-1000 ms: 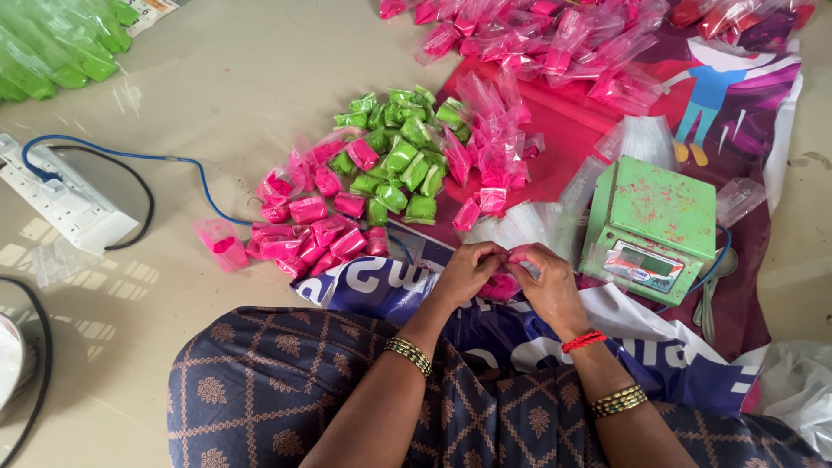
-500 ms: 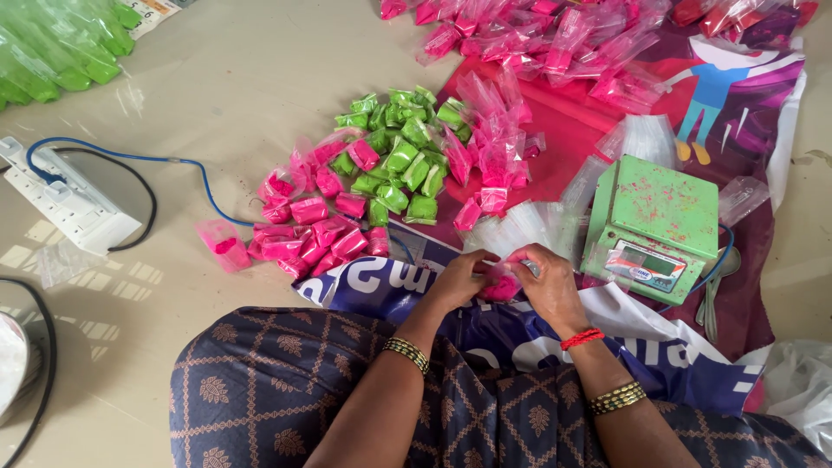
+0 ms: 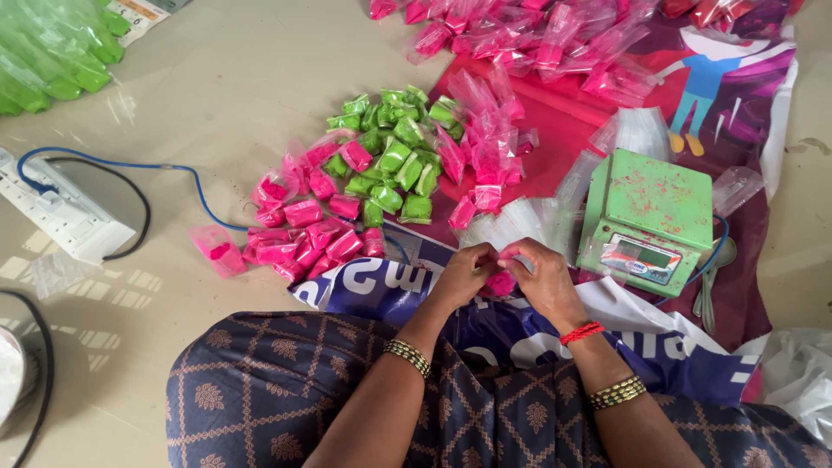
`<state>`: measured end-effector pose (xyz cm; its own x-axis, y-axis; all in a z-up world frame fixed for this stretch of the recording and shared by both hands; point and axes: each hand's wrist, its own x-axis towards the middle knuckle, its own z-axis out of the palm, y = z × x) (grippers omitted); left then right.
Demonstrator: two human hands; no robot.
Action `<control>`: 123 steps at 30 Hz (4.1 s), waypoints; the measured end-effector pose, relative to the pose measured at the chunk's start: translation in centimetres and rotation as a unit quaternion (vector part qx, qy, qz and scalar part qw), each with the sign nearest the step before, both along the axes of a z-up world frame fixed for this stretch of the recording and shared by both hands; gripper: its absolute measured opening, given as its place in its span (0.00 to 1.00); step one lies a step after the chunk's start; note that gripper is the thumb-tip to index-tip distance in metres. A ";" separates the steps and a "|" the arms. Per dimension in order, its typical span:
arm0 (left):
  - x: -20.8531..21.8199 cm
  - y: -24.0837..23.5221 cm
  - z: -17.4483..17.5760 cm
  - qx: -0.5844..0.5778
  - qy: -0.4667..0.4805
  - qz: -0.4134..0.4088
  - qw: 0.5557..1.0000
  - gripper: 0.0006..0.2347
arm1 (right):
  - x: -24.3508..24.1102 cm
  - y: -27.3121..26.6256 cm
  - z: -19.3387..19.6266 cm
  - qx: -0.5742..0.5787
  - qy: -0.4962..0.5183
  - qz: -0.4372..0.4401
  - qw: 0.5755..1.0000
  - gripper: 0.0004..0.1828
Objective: The person sits on the floor and seals small plastic pouches containing pink and green wrapped items, one at a time, using a small blue handheld heat sealer. Sealed pouches are placed onto a growing pile on the printed sheet beside them.
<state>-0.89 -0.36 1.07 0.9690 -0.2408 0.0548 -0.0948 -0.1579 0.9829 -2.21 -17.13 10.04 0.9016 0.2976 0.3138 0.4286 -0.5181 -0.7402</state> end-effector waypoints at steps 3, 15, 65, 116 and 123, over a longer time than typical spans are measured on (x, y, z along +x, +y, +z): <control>0.1 0.3 -1.2 0.018 -0.050 0.023 0.998 0.05 | 0.3 -0.6 0.8 0.097 0.034 -0.048 0.994 0.16; -0.1 -0.3 -3.3 -0.085 -0.024 0.053 0.995 0.03 | -2.2 0.2 -3.7 0.101 0.154 -0.179 0.966 0.15; -6.5 1.1 12.0 -0.280 0.079 -0.007 0.957 0.04 | -6.9 -2.4 5.8 0.307 0.173 -0.042 0.935 0.09; -9.7 -0.9 16.8 -0.223 0.060 0.014 0.973 0.06 | -9.3 -0.9 8.2 0.493 0.132 -0.093 0.855 0.09; -9.4 -1.3 16.6 -0.248 0.086 -0.007 0.965 0.06 | -9.2 -0.8 9.5 0.491 0.160 -0.095 0.851 0.13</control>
<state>-10.33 -1.69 17.65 0.9708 -0.2398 0.0050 0.0781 0.3359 0.9387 -11.39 -17.93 19.57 0.9901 -0.1285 0.0565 0.1018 0.3806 -0.9191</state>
